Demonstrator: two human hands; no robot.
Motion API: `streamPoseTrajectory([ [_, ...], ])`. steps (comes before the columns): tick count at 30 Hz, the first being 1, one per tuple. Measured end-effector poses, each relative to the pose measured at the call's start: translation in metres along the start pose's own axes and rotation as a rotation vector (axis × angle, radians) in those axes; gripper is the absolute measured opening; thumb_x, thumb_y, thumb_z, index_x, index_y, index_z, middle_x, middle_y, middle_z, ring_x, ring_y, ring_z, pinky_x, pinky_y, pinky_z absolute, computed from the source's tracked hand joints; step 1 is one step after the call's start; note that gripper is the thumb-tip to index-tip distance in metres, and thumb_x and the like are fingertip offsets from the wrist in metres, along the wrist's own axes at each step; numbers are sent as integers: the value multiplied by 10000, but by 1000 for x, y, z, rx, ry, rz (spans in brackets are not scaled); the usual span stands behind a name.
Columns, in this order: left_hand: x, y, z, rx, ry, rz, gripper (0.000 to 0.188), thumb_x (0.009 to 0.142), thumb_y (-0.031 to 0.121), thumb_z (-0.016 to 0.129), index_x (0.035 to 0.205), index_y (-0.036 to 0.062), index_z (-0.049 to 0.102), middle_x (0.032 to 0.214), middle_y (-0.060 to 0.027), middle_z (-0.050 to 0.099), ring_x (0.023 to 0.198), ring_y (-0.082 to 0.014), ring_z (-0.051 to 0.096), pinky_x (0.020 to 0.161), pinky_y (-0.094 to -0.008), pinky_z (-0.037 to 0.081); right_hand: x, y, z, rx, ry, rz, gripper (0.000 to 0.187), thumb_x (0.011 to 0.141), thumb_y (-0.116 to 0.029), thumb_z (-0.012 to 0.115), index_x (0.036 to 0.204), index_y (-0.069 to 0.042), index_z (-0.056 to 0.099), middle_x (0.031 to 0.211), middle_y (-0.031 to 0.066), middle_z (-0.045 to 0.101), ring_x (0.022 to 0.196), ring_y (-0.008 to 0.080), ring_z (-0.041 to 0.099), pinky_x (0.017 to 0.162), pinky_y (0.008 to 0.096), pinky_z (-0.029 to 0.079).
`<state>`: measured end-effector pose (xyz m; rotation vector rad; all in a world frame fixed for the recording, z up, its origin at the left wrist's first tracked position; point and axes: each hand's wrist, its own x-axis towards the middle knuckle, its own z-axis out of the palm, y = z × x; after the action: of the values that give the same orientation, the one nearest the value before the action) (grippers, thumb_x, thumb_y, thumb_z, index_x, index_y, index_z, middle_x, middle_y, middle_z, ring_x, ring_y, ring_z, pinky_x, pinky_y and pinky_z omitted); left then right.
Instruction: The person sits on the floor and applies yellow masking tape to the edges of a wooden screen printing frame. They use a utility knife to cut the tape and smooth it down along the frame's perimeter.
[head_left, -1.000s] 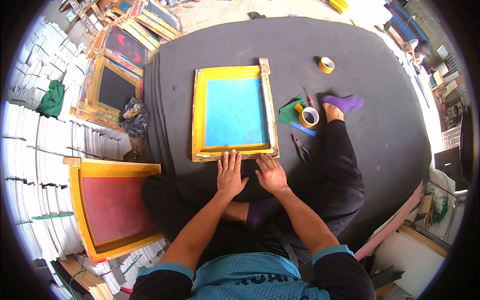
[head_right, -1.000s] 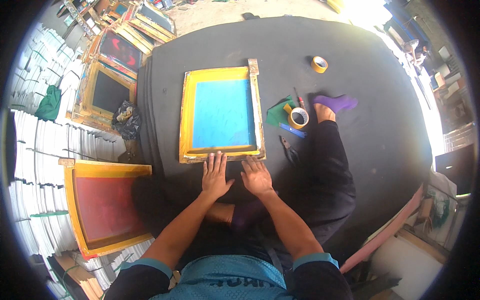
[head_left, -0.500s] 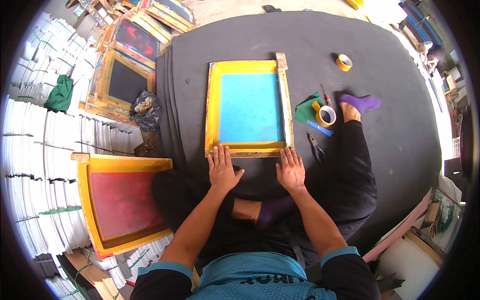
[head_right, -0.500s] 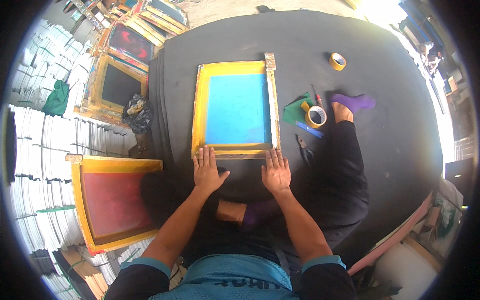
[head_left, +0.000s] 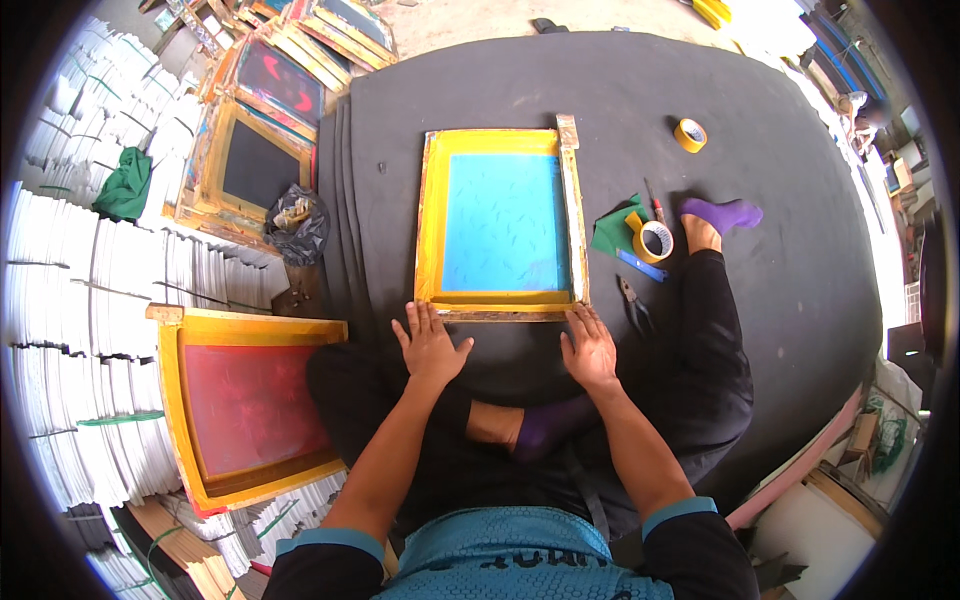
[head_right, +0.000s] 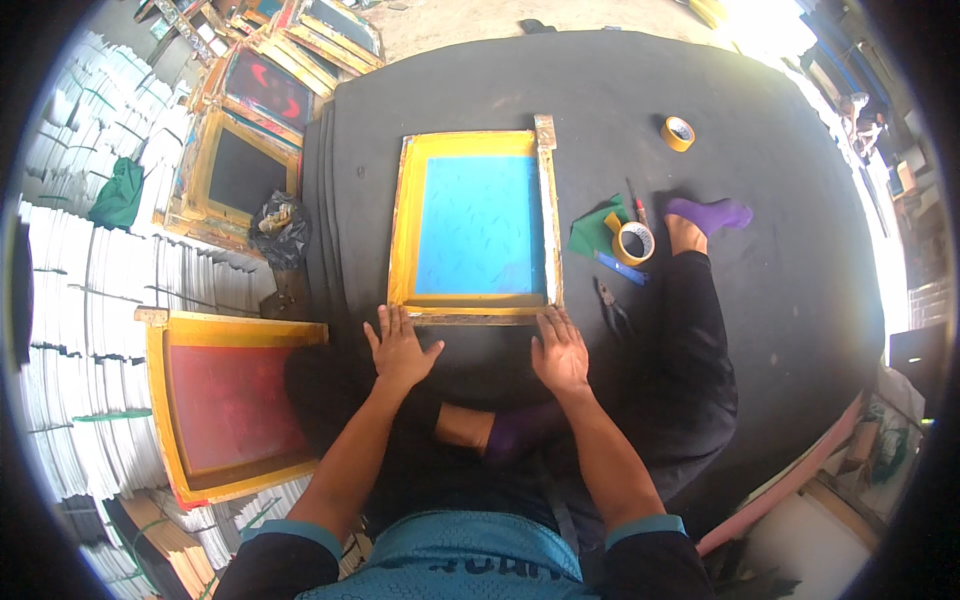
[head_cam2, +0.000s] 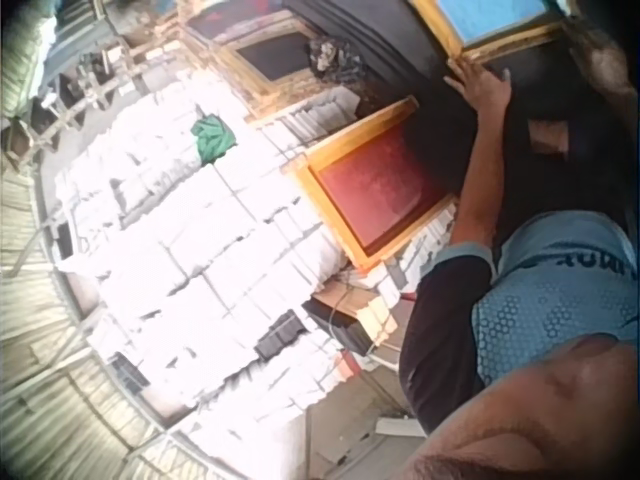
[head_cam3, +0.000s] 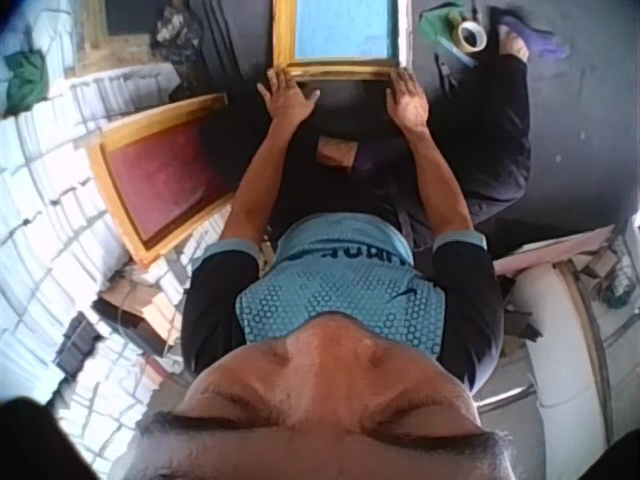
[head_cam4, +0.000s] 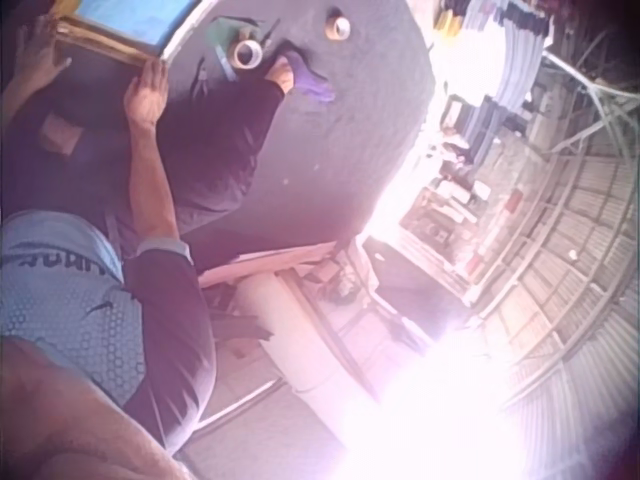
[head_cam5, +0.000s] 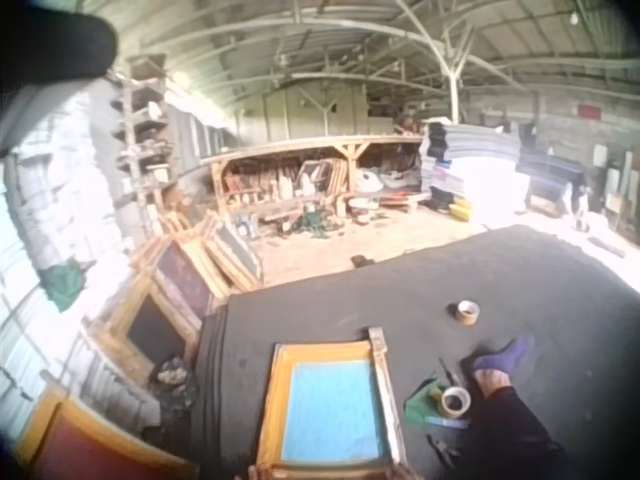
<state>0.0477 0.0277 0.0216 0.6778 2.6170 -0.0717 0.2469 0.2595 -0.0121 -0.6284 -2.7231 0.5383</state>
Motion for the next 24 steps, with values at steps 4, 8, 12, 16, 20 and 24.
streamPoseTrajectory([
  [4, 2, -17, 2, -87, 92, -86, 1045, 931, 672, 633, 1665, 31, 255, 1749, -207, 190, 1641, -378, 62, 1277, -658, 33, 12, 4, -14, 33, 127, 14, 476, 881, -134, 755, 1332, -24, 651, 1363, 208, 642, 1279, 413, 599, 1099, 492, 484],
  [8, 9, -20, 0, -64, 224, -14, 896, 912, 634, 680, 1627, 161, 421, 1738, -215, 218, 1631, -423, 66, 1264, -687, 36, 14, 8, -10, 7, 106, 52, 500, 885, -162, 758, 1357, -45, 643, 1383, 211, 626, 1279, 423, 593, 1100, 505, 479],
  [12, 26, -35, -4, 91, 242, 119, 797, 892, 689, 672, 1535, 229, 571, 1730, -215, 237, 1627, -427, 73, 1260, -694, 36, 16, 6, -3, -64, 48, 39, 527, 915, -238, 751, 1397, -68, 623, 1460, 203, 578, 1326, 421, 569, 1106, 516, 474],
  [16, 30, -45, -6, 131, 236, 204, 810, 906, 726, 624, 1537, 221, 566, 1718, -237, 249, 1624, -443, 71, 1248, -713, 13, 10, 11, 3, -68, -25, 79, 521, 951, -300, 728, 1413, -89, 618, 1509, 189, 544, 1374, 408, 544, 1107, 517, 476],
  [20, 27, -40, -6, 79, 235, 208, 878, 906, 753, 602, 1564, 176, 534, 1729, -252, 205, 1620, -458, 60, 1255, -696, 19, 22, 15, -4, -15, 33, 163, 522, 949, -327, 736, 1402, -92, 625, 1417, 202, 593, 1286, 401, 590, 1057, 508, 500],
  [24, 30, -7, 13, -52, 383, 246, 866, 914, 730, 613, 1537, 132, 556, 1710, -290, 218, 1607, -487, 87, 1243, -713, 72, 63, 50, -16, -69, 164, 323, 549, 938, -354, 744, 1395, -74, 625, 1281, 193, 633, 1171, 382, 609, 1001, 487, 507],
])
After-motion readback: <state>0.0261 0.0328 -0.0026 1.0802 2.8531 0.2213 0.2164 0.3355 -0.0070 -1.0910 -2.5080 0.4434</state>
